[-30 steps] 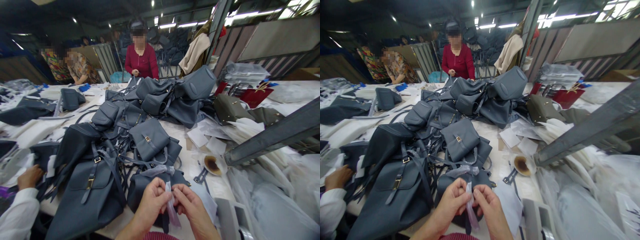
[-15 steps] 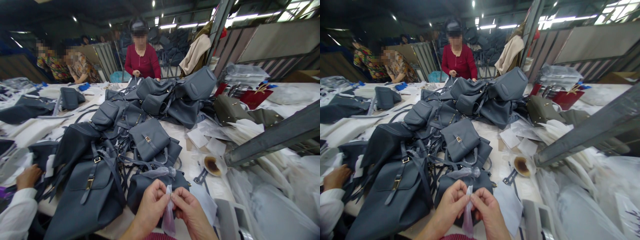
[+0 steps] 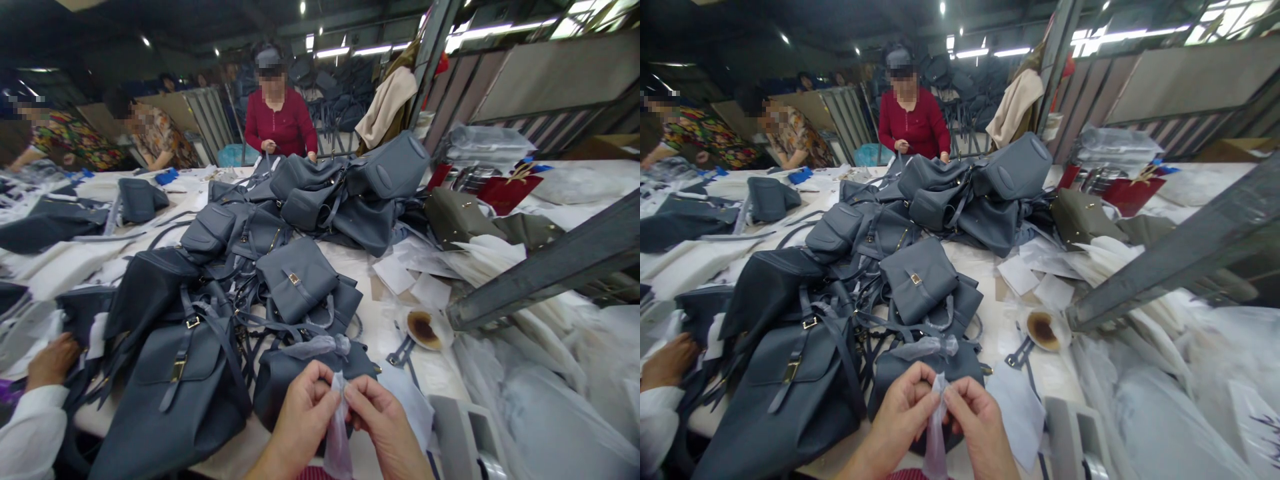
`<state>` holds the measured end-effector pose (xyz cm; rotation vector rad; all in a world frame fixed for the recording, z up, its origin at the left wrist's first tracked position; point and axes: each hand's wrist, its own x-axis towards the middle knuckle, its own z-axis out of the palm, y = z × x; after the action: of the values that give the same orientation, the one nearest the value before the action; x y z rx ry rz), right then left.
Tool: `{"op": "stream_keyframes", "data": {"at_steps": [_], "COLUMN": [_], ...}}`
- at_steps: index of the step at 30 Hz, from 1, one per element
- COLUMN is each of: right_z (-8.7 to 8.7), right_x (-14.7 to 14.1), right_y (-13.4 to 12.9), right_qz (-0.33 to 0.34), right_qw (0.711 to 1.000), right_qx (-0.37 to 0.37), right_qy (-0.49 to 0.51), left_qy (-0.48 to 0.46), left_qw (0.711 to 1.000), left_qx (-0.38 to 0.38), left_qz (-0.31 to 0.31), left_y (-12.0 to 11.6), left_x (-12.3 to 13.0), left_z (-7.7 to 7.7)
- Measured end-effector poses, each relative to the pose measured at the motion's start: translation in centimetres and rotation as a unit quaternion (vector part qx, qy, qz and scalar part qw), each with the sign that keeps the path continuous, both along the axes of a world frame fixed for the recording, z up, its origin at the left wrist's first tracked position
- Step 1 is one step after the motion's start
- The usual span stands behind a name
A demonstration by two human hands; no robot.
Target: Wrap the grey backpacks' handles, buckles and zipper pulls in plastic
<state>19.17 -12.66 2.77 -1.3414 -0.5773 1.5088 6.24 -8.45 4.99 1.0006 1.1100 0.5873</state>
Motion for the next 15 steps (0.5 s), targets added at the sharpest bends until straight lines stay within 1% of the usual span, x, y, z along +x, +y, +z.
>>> {"op": "stream_keyframes", "data": {"at_steps": [3, 5, 7, 9, 13, 15], "right_z": [0.1, 0.3, 0.4, 0.2, -0.6, -1.0], "right_x": [-0.2, -0.2, -0.1, -0.1, -0.4, -0.6], "right_y": [0.3, 0.4, 0.3, 0.1, 0.2, 0.3], "right_qz": [-0.022, -0.014, 0.007, 0.013, -0.048, -0.067], "right_qw": [0.997, 0.993, 0.992, 0.995, 0.994, 0.989], "right_qx": [0.056, 0.091, 0.105, 0.091, 0.041, 0.036], "right_qy": [-0.053, -0.072, -0.068, -0.027, 0.094, 0.129], "left_qy": [0.046, 0.055, 0.042, 0.02, -0.034, -0.056], "left_qw": [0.999, 0.998, 0.998, 1.0, 0.999, 0.998], "left_qx": [0.027, 0.038, 0.04, 0.023, -0.029, -0.038], "left_qz": [0.008, 0.006, 0.004, -0.004, -0.006, -0.005], "left_y": [0.0, 0.0, -0.1, -0.2, -0.1, 0.0], "left_x": [0.0, 0.0, 0.0, 0.0, -0.1, -0.2], "left_z": [0.0, -0.2, -0.4, -0.5, -0.4, -0.4]}}
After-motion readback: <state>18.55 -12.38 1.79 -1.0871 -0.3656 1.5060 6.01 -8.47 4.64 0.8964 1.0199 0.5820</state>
